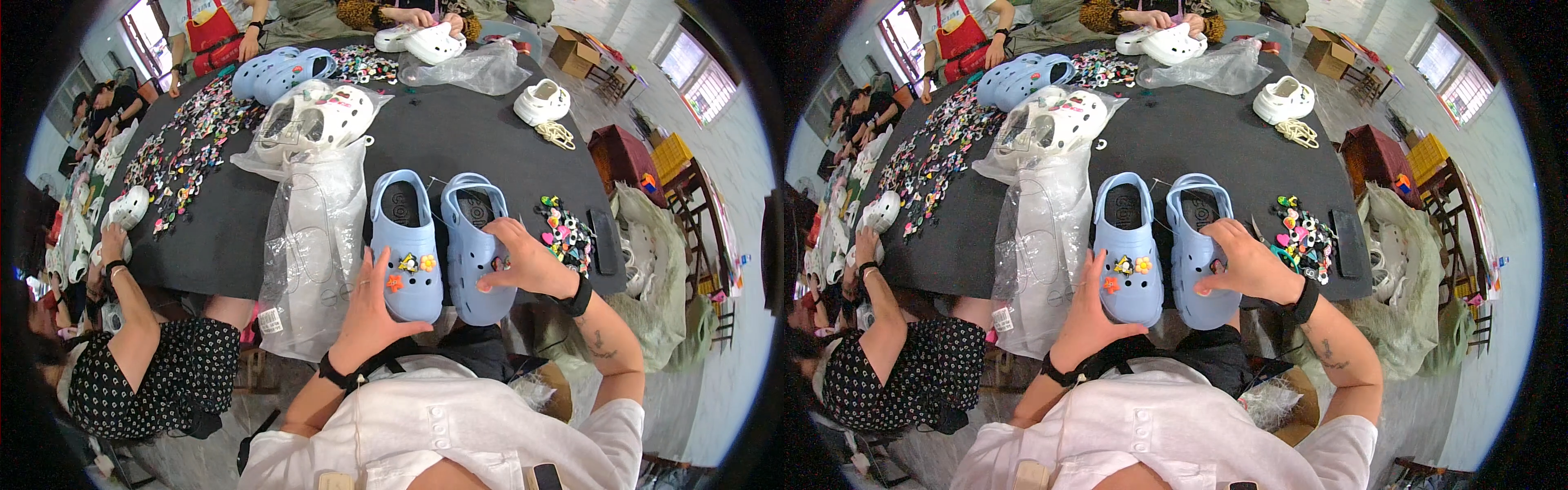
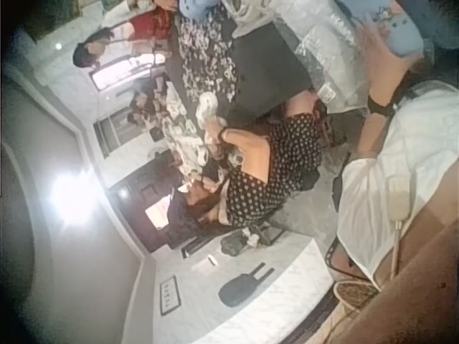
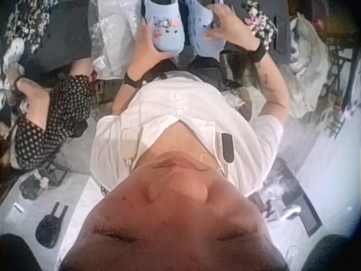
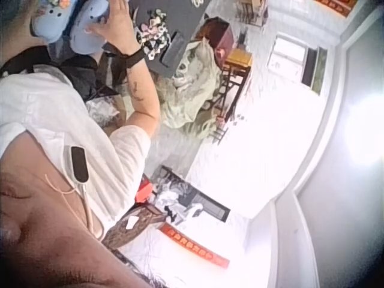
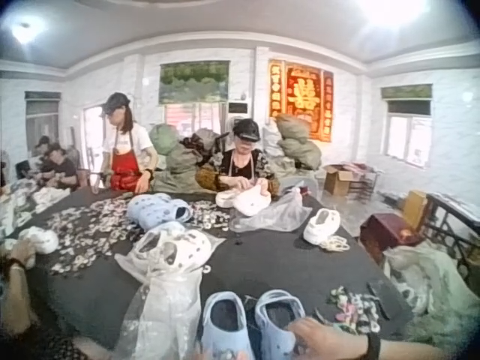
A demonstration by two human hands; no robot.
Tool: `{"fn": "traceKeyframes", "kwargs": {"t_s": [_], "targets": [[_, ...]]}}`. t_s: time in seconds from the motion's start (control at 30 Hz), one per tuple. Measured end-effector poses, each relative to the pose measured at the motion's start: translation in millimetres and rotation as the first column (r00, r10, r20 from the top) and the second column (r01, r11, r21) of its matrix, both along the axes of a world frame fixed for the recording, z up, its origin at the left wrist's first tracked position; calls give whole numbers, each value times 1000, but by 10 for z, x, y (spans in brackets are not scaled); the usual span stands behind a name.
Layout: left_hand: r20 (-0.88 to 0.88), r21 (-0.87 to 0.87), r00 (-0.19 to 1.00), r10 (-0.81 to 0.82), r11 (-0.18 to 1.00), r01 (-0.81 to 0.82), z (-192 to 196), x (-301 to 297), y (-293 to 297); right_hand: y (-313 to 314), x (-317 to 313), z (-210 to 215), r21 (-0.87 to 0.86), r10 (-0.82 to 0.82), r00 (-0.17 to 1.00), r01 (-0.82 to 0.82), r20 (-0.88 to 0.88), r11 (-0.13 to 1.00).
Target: Manually attach decorative charms and jibbitz to foam clogs and pack them into plastic bags.
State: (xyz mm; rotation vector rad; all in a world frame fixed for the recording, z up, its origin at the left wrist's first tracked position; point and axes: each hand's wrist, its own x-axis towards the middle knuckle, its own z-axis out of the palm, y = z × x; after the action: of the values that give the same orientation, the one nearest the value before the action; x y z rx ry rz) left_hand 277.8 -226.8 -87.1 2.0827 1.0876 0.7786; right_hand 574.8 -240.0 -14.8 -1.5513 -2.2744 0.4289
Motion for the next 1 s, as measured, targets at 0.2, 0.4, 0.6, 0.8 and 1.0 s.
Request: {"fn": "traceKeyframes", "kwargs": {"t_s": [0.2,0.4,0.6,0.8,1.0], "targets": [[46,118,998,-50,992,45,-4,170,132,33,-40,48,-56,-148,971,140,-187,989],[150,67,986,-75,996,65,-50,258,170,260,66,128,11,-178,972,182,-154,983],[-1,57,1000,-28,998,28,-84,-68,261,375,135,-103,5,-112,947,119,-301,993],[-390,202,820,420,907,-368,-421,-623,300,169,-4,-223,117,-125,962,157,-244,981],[-394,-188,864,314,892,-410,-437,-653,269,-82,-149,-216,48,-129,965,143,-227,988]]}}
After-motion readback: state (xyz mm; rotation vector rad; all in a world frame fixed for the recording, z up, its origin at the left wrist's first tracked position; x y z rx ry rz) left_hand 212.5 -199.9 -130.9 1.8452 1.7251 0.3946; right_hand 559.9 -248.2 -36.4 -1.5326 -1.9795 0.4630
